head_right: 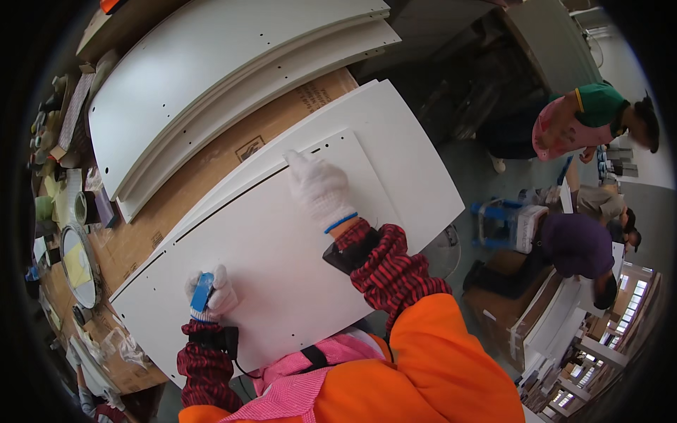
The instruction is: Sanding the edges and corners of white furniture panels with a hand-held sanding block.
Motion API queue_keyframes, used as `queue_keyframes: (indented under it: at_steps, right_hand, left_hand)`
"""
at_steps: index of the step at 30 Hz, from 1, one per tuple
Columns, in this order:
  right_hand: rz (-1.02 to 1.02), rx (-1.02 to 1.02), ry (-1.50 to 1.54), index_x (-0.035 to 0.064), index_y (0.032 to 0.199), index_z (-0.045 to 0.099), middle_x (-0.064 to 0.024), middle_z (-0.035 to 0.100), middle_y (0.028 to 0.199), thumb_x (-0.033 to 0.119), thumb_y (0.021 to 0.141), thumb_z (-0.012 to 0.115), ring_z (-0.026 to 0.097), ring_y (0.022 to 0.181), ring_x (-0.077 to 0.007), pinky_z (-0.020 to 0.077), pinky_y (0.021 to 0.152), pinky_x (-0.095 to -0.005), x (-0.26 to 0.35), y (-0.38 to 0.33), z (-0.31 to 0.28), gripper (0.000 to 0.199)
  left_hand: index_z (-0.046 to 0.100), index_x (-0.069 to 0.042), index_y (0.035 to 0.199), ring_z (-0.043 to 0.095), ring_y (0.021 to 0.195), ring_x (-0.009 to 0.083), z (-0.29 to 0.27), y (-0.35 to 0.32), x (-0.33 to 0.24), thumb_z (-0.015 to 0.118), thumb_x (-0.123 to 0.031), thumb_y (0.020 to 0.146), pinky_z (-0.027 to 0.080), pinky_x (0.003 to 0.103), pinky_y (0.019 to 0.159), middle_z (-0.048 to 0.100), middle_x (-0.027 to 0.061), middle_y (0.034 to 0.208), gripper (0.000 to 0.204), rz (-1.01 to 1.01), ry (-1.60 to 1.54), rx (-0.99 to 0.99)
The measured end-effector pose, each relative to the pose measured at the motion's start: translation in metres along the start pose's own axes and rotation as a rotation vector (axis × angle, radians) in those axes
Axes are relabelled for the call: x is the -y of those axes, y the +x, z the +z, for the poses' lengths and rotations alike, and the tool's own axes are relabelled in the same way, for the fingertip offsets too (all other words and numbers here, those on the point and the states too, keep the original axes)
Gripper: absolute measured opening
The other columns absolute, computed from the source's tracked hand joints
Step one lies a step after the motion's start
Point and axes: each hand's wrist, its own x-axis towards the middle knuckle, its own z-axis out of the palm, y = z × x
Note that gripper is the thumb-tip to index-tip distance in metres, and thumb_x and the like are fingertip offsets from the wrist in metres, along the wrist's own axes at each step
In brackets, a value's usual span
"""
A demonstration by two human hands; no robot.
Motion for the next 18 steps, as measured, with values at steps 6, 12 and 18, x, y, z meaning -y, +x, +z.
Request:
queue_keyframes:
  at_steps: [6,12,18]
  right_hand:
    - [0.377,-0.010,-0.402,0.0172,0.118,0.068,-0.0124,0.070,0.098,0.030,0.095,0.056,0.067,0.085,-0.0305,0.0537,0.067,-0.0424,-0.119,0.053,-0.073,0.029]
    - [-0.407,-0.010,-0.062,0.0170,0.120,0.070,-0.0080,0.072,0.101,0.019,0.093,0.059,0.069,0.086,-0.0288,0.0556,0.072,-0.0351,-0.119,0.054,-0.079,0.029]
    - [-0.589,-0.027,0.083,0.0114,0.109,0.073,-0.0086,0.071,0.092,0.024,0.093,0.065,0.066,0.077,-0.0256,0.0529,0.066,-0.0306,-0.136,0.040,-0.065,0.022]
  left_hand:
    - [0.052,-0.002,0.099,0.040,0.040,0.0131,-0.003,-0.001,-0.001,0.046,-0.045,0.098,0.030,0.030,0.041,0.059,0.0080,0.062,0.044,0.000,0.029,-0.020]
    - [0.053,-0.002,0.094,0.043,0.043,0.0163,-0.008,-0.003,-0.001,0.051,-0.049,0.093,0.033,0.032,0.043,0.055,0.0076,0.059,0.047,-0.036,0.027,-0.046]
    - [0.050,-0.003,0.096,0.043,0.042,0.0151,-0.006,-0.004,-0.001,0.049,-0.048,0.097,0.033,0.031,0.042,0.054,0.0069,0.058,0.045,-0.028,0.032,-0.042]
